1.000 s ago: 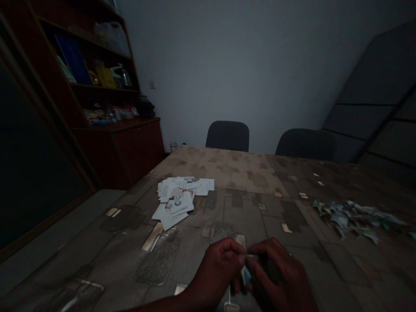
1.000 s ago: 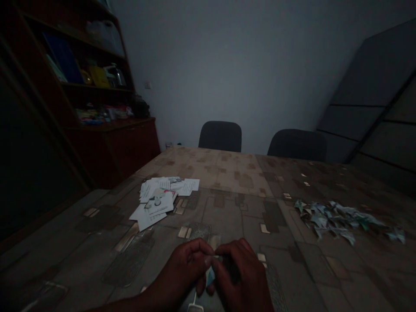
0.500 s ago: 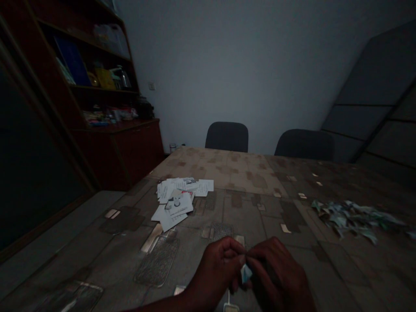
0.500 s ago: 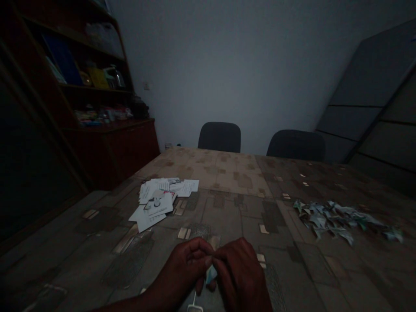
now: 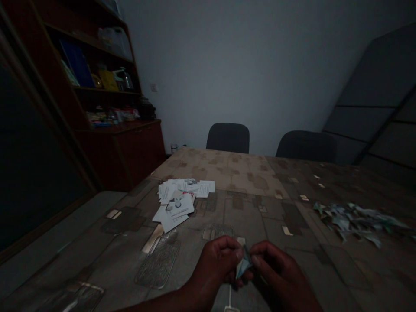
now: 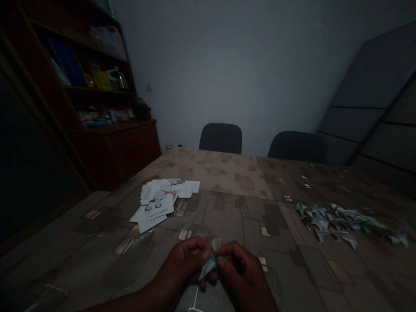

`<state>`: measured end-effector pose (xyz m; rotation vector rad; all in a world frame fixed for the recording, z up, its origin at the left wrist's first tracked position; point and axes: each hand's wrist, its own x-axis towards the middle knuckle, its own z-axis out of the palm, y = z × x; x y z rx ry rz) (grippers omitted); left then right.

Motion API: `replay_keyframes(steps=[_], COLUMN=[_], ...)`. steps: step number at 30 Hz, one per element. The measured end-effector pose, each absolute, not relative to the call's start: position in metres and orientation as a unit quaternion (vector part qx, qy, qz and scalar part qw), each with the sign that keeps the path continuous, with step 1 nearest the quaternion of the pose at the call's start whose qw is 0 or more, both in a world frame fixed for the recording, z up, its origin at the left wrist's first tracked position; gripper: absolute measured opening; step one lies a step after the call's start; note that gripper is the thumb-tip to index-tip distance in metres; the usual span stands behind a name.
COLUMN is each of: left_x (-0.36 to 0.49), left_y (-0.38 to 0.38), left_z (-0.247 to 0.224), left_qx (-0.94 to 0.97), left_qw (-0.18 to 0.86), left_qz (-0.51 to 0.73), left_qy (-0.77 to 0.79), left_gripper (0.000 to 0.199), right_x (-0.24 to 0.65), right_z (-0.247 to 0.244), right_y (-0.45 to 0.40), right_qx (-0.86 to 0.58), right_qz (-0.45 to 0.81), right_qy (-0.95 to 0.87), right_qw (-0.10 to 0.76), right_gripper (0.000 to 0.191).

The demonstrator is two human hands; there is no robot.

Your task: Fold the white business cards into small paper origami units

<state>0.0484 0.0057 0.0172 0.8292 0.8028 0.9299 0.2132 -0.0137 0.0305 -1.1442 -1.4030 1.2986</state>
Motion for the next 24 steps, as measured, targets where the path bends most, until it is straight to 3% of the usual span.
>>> replay_keyframes(steps=[16,24], left_x=[0.05,0.05], left_y=[0.006,0.004], left_z=[0.02,0.016], left_qx=[0.352,0.406], left_qw=[0.743,0.702], left_qz=[0.43,0.427], left_qy=[0.373,0.4], left_gripper=[0.047,0.035], right_x=[0.205,0.209], right_z=[0.031,0.027], right_y=[-0.017,-0.018], right_qx=[-0.453,-0.449], right_qz=[0.594,0.593], right_qy=[-0.453,-0.482], right_qw=[0.487,0.462], right_gripper=[0.036,0.03])
